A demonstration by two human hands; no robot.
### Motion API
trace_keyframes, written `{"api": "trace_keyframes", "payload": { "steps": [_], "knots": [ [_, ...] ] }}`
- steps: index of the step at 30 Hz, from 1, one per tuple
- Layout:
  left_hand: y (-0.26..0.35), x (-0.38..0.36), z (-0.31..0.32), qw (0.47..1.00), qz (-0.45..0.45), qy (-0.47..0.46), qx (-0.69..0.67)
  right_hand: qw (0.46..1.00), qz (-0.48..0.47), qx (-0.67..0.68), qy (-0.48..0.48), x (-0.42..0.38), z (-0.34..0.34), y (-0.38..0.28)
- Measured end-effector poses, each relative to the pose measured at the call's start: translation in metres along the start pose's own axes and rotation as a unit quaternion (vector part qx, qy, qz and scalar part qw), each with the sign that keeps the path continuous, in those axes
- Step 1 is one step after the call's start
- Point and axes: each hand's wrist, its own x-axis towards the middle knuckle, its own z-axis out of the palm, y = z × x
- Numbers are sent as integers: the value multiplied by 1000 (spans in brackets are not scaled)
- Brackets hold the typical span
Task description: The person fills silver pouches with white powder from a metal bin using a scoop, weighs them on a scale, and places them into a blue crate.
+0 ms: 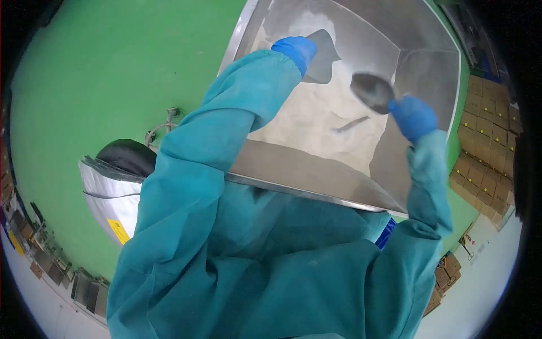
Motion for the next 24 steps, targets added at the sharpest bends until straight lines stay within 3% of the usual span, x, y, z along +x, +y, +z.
{"api": "trace_keyframes", "payload": {
  "steps": [1, 3, 4, 6, 7, 8, 9, 12, 15, 18, 20, 22, 24],
  "knots": [
    [1, -1, -1, 1000, 9, 8, -2, 996, -48, 64, -34, 21, 35, 4],
    [2, 2, 4, 999, 20, 27, -10, 984, 28, 133, -117, 86, 139, -23],
    [2, 6, 12, 999, 22, 38, -17, 988, -96, 51, -108, 105, 168, -47],
    [0, 9, 18, 998, 33, 54, -24, 978, -47, 203, 15, 140, 236, -116],
    [3, 3, 15, 997, 43, 55, -27, 954, -38, 297, -16, 146, 234, -153],
    [5, -1, 14, 997, 48, 52, -31, 946, -9, 307, -105, 160, 234, -192],
    [6, -1, 13, 998, 44, 37, -24, 941, -75, 327, -31, 151, 229, -218],
    [13, -1, 0, 1000, 31, 0, 3, 940, -110, 303, -113, 172, 241, -268],
    [18, -3, -6, 1000, 24, 1, 16, 935, -145, 302, -120, 172, 228, -253],
    [11, -2, 10, 999, 46, 22, 11, 913, -100, 366, -149, 147, 216, -218],
    [8, 5, 20, 998, 61, 6, 31, 903, -104, 400, -122, 116, 187, -177],
    [9, 5, 18, 997, 69, -2, 34, 924, -140, 355, -19, 91, 181, -130],
    [8, 4, 23, 997, 74, 9, 22, 927, -100, 352, -89, 52, 106, -83]
  ]
}}
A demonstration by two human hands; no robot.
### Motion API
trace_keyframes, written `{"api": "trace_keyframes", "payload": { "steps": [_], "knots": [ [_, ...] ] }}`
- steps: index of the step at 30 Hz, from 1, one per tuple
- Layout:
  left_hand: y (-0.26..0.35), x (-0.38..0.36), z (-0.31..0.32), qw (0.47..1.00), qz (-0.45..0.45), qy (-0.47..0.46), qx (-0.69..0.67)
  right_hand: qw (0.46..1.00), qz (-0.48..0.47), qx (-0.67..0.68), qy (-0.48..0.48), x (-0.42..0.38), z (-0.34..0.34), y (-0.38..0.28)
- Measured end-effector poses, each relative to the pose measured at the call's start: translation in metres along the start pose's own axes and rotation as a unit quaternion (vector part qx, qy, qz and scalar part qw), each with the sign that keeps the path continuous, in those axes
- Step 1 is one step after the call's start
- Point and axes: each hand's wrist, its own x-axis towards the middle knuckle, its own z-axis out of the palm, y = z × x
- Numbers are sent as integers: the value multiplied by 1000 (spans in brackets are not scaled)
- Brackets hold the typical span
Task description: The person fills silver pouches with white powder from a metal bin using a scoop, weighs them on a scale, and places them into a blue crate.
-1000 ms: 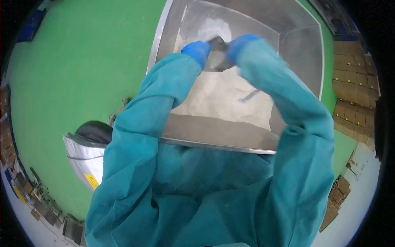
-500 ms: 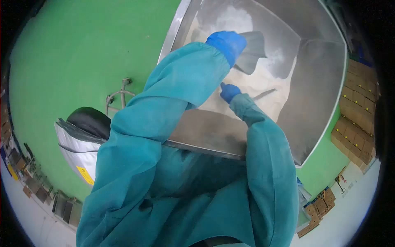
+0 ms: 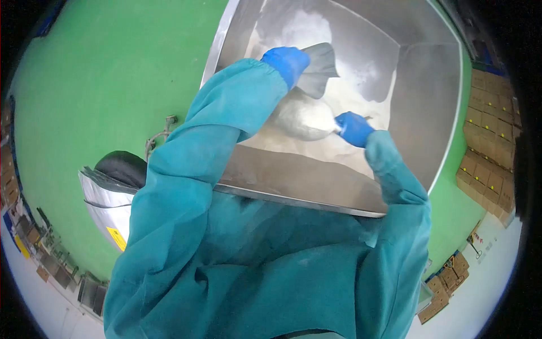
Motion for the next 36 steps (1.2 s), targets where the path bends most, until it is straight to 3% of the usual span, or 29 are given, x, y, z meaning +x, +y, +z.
{"api": "trace_keyframes", "payload": {
  "steps": [2, 4, 7, 9, 11, 12, 14, 16, 19, 21, 22, 24, 25, 27, 29, 30, 33, 36],
  "knots": [
    [-3, 1, 11, 999, 1, 30, -26, 996, -1, -44, 73, -49, -51, -6],
    [-2, 1, 8, 1000, -8, 3, -25, 996, 66, -46, 32, -70, -97, -5],
    [0, -1, 0, 1000, -11, -7, -18, 986, 81, -143, -7, -86, -162, -38],
    [6, -7, -11, 999, -25, -20, -42, 981, 117, -142, 65, -65, -171, -43],
    [-2, 2, 1, 997, -51, 7, -51, 976, 64, -138, 159, -39, -168, -69],
    [-8, 8, 9, 996, -64, 21, -54, 966, -61, -165, 191, -62, -174, -91],
    [-19, 15, 18, 997, -59, 42, -37, 934, -167, -246, 196, -75, -178, -142],
    [-21, 16, 17, 998, -53, 36, -22, 913, -127, -360, 144, -28, -161, -134],
    [-18, 8, 6, 998, -60, 12, -18, 907, -70, -415, 27, -11, -156, -127],
    [-14, 3, 4, 995, -85, 33, -40, 909, -309, -208, 190, -44, -160, -112],
    [-16, 6, 7, 996, -84, 26, -34, 946, -157, -258, 118, -55, -159, -96],
    [-24, 15, 14, 996, -81, 8, -21, 938, 63, -342, 10, -88, -145, -91],
    [-20, 10, 7, 996, -85, -7, -27, 916, 128, -381, -17, -108, -137, -96],
    [-6, 3, -13, 995, -84, -31, -33, 957, 60, -283, -36, -97, -77, -51],
    [-12, 11, 4, 998, -61, -9, -20, 974, 88, -182, -105, -44, 13, -2],
    [-17, 15, 11, 999, -51, -1, -12, 969, 8, -228, -91, -14, 65, 22],
    [-7, 1, -2, 997, -72, 13, -31, 990, -55, -121, -44, 65, 182, 24],
    [-8, 6, 2, 996, -79, -22, -47, 993, -98, -66, -29, 109, 206, -22]
  ]
}}
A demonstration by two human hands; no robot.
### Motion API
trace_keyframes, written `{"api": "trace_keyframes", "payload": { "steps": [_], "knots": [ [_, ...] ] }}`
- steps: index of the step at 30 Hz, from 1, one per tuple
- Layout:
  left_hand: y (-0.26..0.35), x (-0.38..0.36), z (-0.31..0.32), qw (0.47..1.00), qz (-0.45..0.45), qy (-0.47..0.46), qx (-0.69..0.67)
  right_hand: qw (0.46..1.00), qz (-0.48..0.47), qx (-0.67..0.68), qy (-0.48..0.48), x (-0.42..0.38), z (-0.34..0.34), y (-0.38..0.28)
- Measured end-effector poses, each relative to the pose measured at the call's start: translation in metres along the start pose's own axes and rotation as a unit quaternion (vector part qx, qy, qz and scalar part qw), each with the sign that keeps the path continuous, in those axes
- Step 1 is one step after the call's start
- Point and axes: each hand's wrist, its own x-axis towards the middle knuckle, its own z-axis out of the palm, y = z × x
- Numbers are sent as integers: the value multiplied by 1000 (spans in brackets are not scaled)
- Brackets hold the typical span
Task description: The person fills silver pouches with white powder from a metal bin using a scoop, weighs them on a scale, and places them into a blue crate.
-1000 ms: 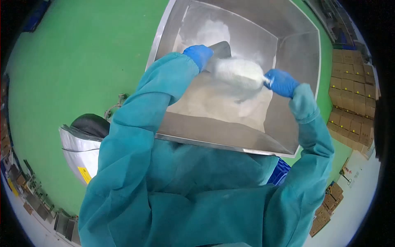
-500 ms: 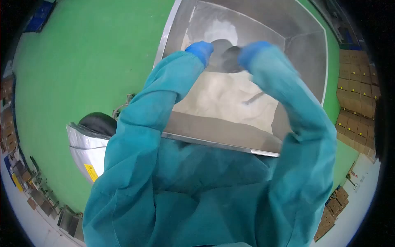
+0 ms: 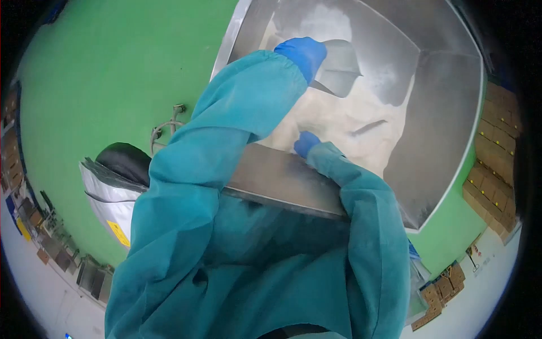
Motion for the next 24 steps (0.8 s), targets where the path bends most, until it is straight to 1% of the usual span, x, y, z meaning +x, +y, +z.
{"api": "trace_keyframes", "payload": {
  "steps": [3, 5, 6, 7, 8, 9, 10, 12, 13, 14, 15, 17, 18, 19, 21, 23, 24],
  "knots": [
    [-4, -3, 0, 1000, -1, 10, 12, 987, -13, 99, 129, 57, 32, -1],
    [-15, 0, 11, 998, 17, 59, -18, 965, -9, 156, 209, 77, 63, 4],
    [-16, -1, 12, 995, 28, 84, -33, 955, -12, 199, 218, 79, 69, 6],
    [-14, -1, 12, 998, 22, 54, -13, 967, 9, 192, 168, 75, 70, 19],
    [-8, -2, 6, 1000, 16, 25, 6, 980, 37, 170, 102, 50, 34, 13],
    [-3, -5, 1, 1000, 10, -4, 23, 985, 54, 151, 64, 27, 3, 11],
    [0, -9, -4, 1000, 9, 3, 12, 988, 54, 130, 55, 4, -23, 14],
    [9, -19, -16, 1000, 14, 20, -9, 994, 33, 80, 68, -45, -73, 24],
    [8, -15, -14, 1000, 10, 14, -14, 995, 19, 51, 81, -68, -96, 30],
    [-1, -4, -3, 1000, 8, 8, -19, 995, 34, 46, 85, -93, -122, 39],
    [-7, 3, 5, 1000, 4, 3, -22, 992, 24, 57, 109, -118, -142, 54],
    [-7, 3, 5, 1000, 19, -3, 0, 977, 131, 40, 166, -178, -215, 35],
    [-9, 5, 8, 1000, 24, -8, 12, 980, 119, -1, 160, -194, -244, 40],
    [-15, 15, 20, 999, 21, -11, 26, 983, 139, -27, 120, -212, -288, 19],
    [-15, 16, 21, 1000, 7, -15, 2, 973, 167, -125, 101, -221, -338, 8],
    [-14, 15, 15, 1000, 4, -11, -5, 961, 147, -145, 183, -216, -367, -17],
    [-13, 13, 12, 1000, 7, -6, -1, 963, 159, -164, 144, -199, -379, -34]
  ]
}}
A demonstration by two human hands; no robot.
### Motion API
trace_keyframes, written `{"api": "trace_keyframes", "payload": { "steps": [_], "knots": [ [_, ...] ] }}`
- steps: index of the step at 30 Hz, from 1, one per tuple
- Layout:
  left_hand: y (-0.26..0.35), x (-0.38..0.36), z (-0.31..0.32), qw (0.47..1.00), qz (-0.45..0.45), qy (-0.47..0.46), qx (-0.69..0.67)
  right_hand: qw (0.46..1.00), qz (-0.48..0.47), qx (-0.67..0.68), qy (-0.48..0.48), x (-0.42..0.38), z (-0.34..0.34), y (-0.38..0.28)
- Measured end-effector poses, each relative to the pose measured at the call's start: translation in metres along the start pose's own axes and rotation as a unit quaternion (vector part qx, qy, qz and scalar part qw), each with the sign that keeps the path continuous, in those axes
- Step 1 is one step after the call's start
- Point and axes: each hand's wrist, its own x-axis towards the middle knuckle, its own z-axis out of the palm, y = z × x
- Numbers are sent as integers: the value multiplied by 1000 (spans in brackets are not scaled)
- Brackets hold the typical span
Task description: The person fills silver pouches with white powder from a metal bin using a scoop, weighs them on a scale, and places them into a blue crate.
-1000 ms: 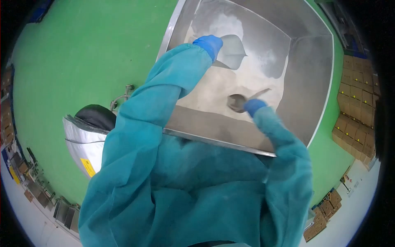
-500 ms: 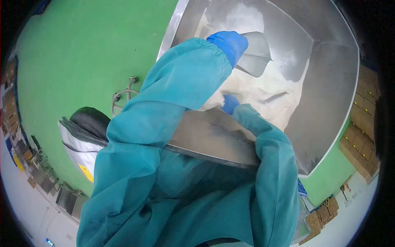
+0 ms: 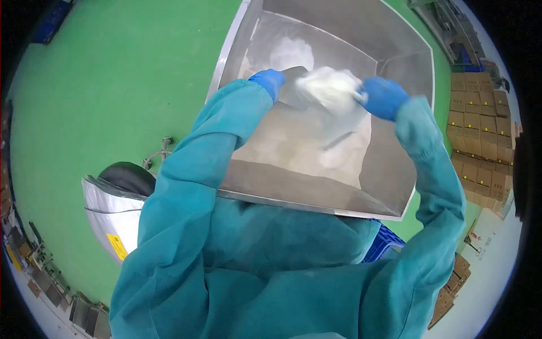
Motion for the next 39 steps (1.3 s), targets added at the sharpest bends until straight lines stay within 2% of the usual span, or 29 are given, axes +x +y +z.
{"api": "trace_keyframes", "payload": {
  "steps": [1, 2, 4, 6, 8, 10, 12, 13, 14, 17, 18, 19, 20, 21, 24, 25, 28, 30, 31, 35, 37, 39],
  "knots": [
    [0, -1, -3, 1000, 3, 5, 6, 999, 3, -24, -37, 18, -10, -9],
    [-2, 2, -4, 1000, -7, 13, 8, 995, -75, -60, 27, 33, -1, -18],
    [-7, 8, -2, 999, -30, 27, 10, 982, -74, -166, -42, 42, -17, -59],
    [-4, 2, -8, 998, -35, 48, 8, 961, -196, -174, 87, 51, 2, -64],
    [-6, -2, -9, 998, -17, 63, 10, 988, -113, -65, 87, 45, -4, -67],
    [-11, -2, -3, 997, 19, 76, 13, 998, -53, 5, -19, 21, -34, -68],
    [-6, -2, -6, 998, -7, 61, -8, 992, 15, -93, -82, 2, -19, -29],
    [-3, -3, -9, 998, -17, 55, -16, 976, 61, -204, -41, 4, 29, -2],
    [-2, -6, -8, 998, -13, 52, -14, 991, 35, -111, -65, 10, 49, -11],
    [9, -11, -17, 999, 1, 43, 2, 994, -79, -73, -27, 68, 231, 9],
    [12, -15, -19, 999, -3, 33, 2, 998, -46, -38, -26, 91, 287, -4],
    [10, -13, -22, 1000, -7, 25, 5, 997, 26, 55, -49, 109, 339, -22],
    [7, -8, -20, 999, -2, 32, 11, 987, 44, 134, -75, 106, 343, -46],
    [3, -6, -15, 999, 1, 34, 15, 978, 45, 167, -115, 103, 337, -61],
    [2, -10, -12, 1000, -23, 6, 0, 940, 89, 301, -134, 76, 326, -56],
    [5, -10, -17, 1000, -31, -1, -5, 938, 84, 308, -131, 62, 306, -46],
    [6, -12, -13, 997, 2, 68, -34, 952, 97, 271, -108, 11, 212, -11],
    [6, -11, -11, 997, 10, 72, -19, 955, 123, 259, -81, -24, 119, -1],
    [5, -10, -9, 997, 13, 73, -11, 970, 111, 213, -47, -34, 88, 7],
    [3, -3, -7, 999, 13, 41, 9, 995, 93, 23, -38, -28, -18, -8],
    [3, -8, -10, 999, -7, 47, -10, 998, 57, -24, 33, 0, -17, -24],
    [1, -7, -11, 999, -14, 31, 14, 997, 7, -58, 49, 31, -4, -39]
  ]
}}
